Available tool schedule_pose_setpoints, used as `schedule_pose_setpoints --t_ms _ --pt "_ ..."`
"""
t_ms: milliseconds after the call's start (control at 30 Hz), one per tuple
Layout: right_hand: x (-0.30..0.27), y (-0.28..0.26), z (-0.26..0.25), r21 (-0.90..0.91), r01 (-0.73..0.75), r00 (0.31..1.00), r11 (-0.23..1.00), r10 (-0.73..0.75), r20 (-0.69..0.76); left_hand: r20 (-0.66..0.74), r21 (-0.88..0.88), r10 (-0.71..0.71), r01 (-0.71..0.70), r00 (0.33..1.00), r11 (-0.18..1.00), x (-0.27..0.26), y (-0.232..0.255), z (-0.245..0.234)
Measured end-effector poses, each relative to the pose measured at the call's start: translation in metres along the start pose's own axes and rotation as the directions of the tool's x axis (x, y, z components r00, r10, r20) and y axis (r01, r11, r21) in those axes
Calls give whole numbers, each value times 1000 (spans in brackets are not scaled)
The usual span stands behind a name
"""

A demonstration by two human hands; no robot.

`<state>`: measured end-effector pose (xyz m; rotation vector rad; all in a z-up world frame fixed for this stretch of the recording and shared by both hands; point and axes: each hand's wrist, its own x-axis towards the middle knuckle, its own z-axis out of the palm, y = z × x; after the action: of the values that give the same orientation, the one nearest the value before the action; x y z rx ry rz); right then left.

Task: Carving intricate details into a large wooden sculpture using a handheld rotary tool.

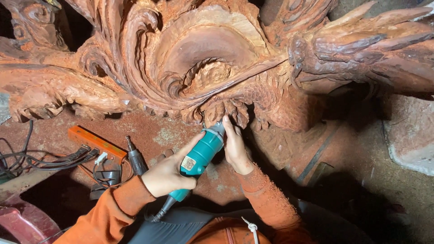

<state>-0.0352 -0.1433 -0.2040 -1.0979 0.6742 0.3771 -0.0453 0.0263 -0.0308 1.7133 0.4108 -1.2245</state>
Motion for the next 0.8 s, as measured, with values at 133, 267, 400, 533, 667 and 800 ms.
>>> schedule_pose_setpoints --t_ms 133,267,400,533,667,800 --pt "-5 -12 8 3 16 1000 1000 -16 6 3 -54 -5 5 1000 999 1 -6 -4" --pt "-6 -12 12 -29 -16 1000 999 16 -11 77 -251 145 -122 986 960 6 -17 -5" --pt "-7 -15 16 -57 -23 1000 998 22 -20 55 -177 98 -87 994 980 5 -14 -6" --pt "-7 -17 18 -72 -28 999 997 26 -31 -31 0 -46 46 998 999 -5 2 -5" --pt "3 -6 11 -108 -47 999 993 46 -10 -29 -37 -10 9 1000 999 -1 -3 -5" --pt "1 -15 15 -118 -50 999 992 49 -8 -32 -126 16 -20 999 992 0 -5 -2"
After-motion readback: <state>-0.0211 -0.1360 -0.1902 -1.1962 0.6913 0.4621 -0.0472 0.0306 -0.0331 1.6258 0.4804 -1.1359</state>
